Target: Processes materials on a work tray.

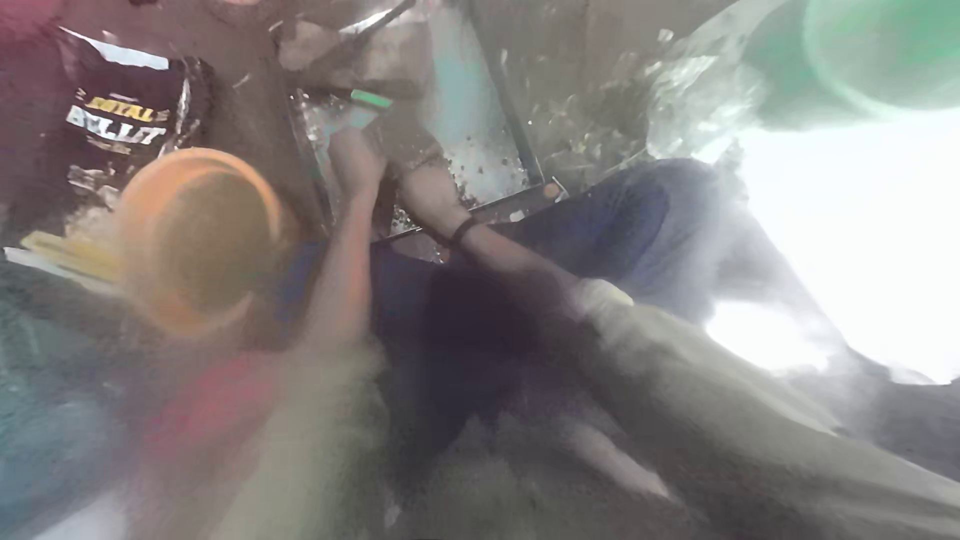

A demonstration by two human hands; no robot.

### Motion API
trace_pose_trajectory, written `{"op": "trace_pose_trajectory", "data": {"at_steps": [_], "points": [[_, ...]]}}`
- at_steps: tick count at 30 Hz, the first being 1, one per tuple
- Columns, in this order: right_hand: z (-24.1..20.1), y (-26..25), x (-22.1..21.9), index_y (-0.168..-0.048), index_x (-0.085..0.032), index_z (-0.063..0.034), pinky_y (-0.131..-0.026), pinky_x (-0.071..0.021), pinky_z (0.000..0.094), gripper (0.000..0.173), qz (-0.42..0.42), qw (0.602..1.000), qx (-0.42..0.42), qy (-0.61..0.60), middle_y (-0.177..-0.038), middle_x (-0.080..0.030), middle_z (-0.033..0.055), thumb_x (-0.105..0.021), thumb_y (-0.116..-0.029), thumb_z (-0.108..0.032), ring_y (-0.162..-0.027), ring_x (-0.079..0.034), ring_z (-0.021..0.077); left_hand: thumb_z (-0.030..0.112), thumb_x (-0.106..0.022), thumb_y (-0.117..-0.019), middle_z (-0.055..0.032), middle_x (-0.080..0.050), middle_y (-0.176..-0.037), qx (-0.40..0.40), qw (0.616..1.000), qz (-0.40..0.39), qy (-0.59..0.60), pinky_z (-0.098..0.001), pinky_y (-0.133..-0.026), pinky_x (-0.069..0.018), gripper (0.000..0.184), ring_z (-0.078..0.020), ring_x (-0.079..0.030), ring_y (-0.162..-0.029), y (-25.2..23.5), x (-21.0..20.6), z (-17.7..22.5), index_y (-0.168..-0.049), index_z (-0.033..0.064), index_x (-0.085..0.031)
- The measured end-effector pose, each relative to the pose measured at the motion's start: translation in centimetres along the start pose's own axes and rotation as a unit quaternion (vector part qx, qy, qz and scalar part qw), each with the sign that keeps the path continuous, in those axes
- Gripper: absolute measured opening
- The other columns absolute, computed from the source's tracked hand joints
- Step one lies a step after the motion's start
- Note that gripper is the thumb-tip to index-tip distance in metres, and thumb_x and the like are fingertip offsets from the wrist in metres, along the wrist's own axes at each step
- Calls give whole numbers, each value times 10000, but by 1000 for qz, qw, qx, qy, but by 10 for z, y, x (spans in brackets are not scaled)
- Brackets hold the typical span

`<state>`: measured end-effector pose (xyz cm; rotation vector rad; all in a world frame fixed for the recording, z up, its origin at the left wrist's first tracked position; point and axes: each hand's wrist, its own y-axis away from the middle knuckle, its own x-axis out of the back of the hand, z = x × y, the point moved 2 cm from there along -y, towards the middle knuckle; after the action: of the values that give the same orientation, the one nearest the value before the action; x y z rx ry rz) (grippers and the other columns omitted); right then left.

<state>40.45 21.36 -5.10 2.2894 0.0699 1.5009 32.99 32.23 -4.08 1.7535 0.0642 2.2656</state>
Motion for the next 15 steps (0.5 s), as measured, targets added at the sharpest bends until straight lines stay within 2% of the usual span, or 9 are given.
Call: {"op": "trace_pose_trajectory", "data": {"at_steps": [1, 2, 3, 5, 8, 12, 15], "points": [[4, 9, -3, -1161, -698, -17, -735, -558, 637, 246, 4, 1000, -1, 4, -1020, -719, 242, -596, -981, -152, -949, -705, 457, 192, -665, -925, -241, -724, -1136, 5, 1000, -6, 0, -619, -966, -539, 243, -401, -696, -1110, 1, 2, 1, -1000, -22, -752], [9, 17, -4, -1260, -667, -25, -748, -557, 634, 316, -6, 1000, -7, 7, -1030, -721, 243, -595, -983, -158, -957, -708, 459, 188, -665, -926, -235, -722, -1146, 11, 1000, -10, 2, -611, -975, -537, 237, -399, -690, -1123, 1, 4, 3, -1014, -15, -753], [14, 23, -4, -1290, -642, -37, -754, -563, 634, 342, -19, 1000, -14, 9, -1033, -718, 240, -608, -973, -159, -957, -709, 459, 187, -676, -928, -230, -717, -1167, 18, 1000, -15, 8, -603, -996, -533, 236, -396, -682, -1141, 2, 6, 4, -1041, -7, -751], [22, 30, -1, -1107, -697, -26, -751, -555, 632, 239, -25, 999, -22, 14, -1011, -715, 227, -660, -936, -189, -949, -704, 435, 182, -687, -929, -222, -721, -1175, 17, 1000, -13, 15, -588, -1008, -533, 224, -384, -686, -1143, 1, 7, 2, -1059, 15, -761], [21, 30, 14, -1228, -677, -58, -744, -563, 612, 302, -3, 1000, -22, 2, -1030, -719, 216, -602, -975, -205, -960, -713, 425, 192, -656, -950, -215, -723, -1176, 21, 999, -8, 24, -589, -996, -533, 225, -377, -689, -1137, 3, 4, 1, -1062, 29, -763], [1, 9, 37, -1084, -712, -18, -792, -555, 640, 233, 1, 999, -10, -44, -1105, -712, 233, -575, -1007, -190, -1046, -694, 435, 211, -647, -982, -233, -716, -1173, 6, 1000, 10, 15, -606, -991, -531, 247, -399, -685, -1137, 8, 3, -2, -1076, 4, -745], [-9, -19, 31, -1122, -719, -38, -841, -554, 648, 255, 6, 999, 24, -45, -1144, -713, 220, -576, -1015, -220, -1084, -688, 426, 180, -647, -982, -228, -720, -1172, 13, 1000, 13, 12, -600, -977, -541, 230, -397, -691, -1127, 14, 8, 0, -1115, 18, -743]]}}
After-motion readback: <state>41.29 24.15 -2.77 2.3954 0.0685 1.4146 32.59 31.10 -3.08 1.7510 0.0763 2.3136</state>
